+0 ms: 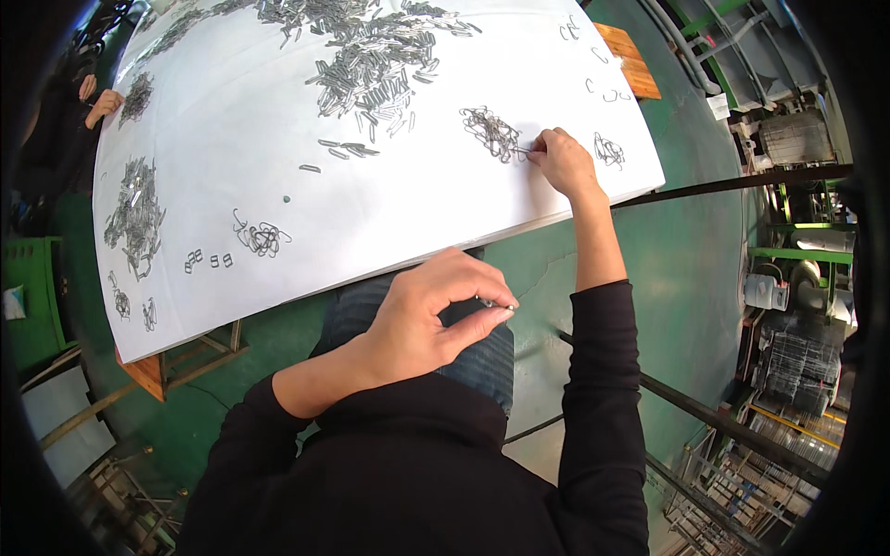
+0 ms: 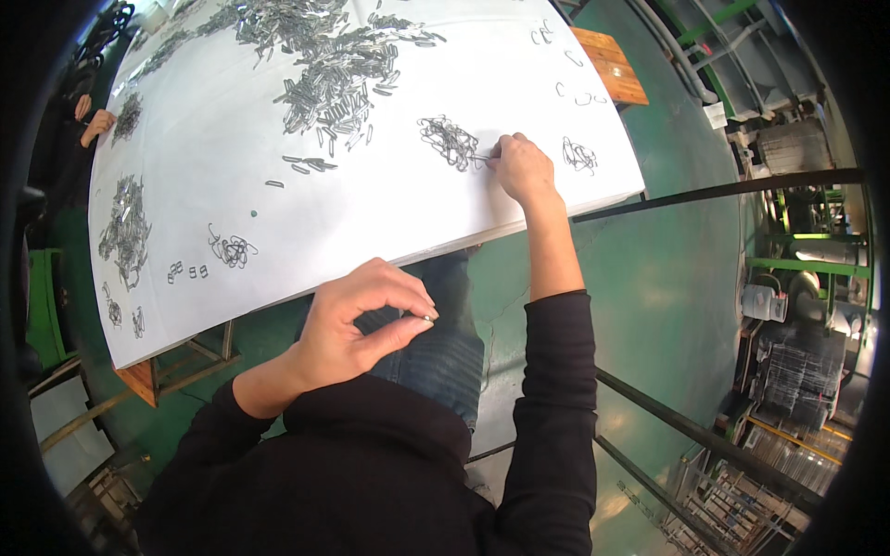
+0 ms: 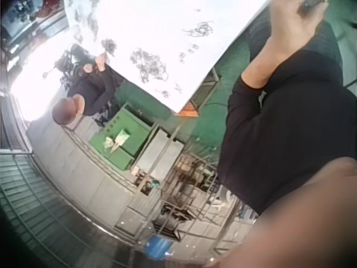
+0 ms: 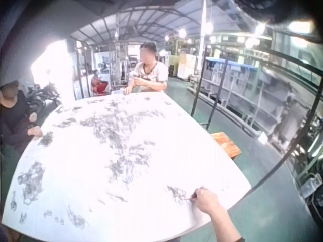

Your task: The person picks up individual paperclips from a large white sheet and links them together by hand to form a chain. The person occasionally hangs the chain on a nearby metal frame before continuing to add more clips.

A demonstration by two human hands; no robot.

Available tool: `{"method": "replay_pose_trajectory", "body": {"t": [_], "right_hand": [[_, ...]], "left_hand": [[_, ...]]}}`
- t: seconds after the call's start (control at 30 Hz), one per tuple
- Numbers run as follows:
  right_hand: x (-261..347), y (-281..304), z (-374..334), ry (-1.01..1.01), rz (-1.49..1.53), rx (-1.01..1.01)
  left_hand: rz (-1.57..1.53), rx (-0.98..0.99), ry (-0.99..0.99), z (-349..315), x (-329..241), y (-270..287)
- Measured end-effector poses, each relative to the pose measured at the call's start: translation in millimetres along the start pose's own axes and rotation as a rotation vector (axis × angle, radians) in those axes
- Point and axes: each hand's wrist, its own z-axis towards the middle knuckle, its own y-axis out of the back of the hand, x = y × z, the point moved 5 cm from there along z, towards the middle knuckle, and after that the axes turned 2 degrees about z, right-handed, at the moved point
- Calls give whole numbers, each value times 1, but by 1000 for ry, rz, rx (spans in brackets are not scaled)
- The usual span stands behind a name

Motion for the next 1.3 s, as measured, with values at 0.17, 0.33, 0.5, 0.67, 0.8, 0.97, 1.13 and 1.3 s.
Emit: {"method": "replay_pose_trajectory", "body": {"t": [0.17,0.33,0.5,0.67,0.8,0.97,1.13,1.3], "right_hand": [[-1,7,-6,-43,157,-194],[0,-2,-42,-160,972,-205],[23,4,-108,-192,1288,-112],[53,14,-180,-94,1560,-118],[68,14,-213,-73,1676,-150],[74,14,-223,-104,1655,-258],[81,14,-229,-83,1409,-510],[89,11,-230,-93,1386,-634]], "left_hand": [[-19,-34,6,-11,11,-8],[19,-38,18,-20,18,-14],[42,-77,16,-24,23,-16],[40,-124,37,-27,26,-19],[58,-142,23,-28,26,-21],[87,-159,5,-28,24,-23],[90,-221,-21,-28,24,-24],[69,-267,-68,-28,24,-22]]}}
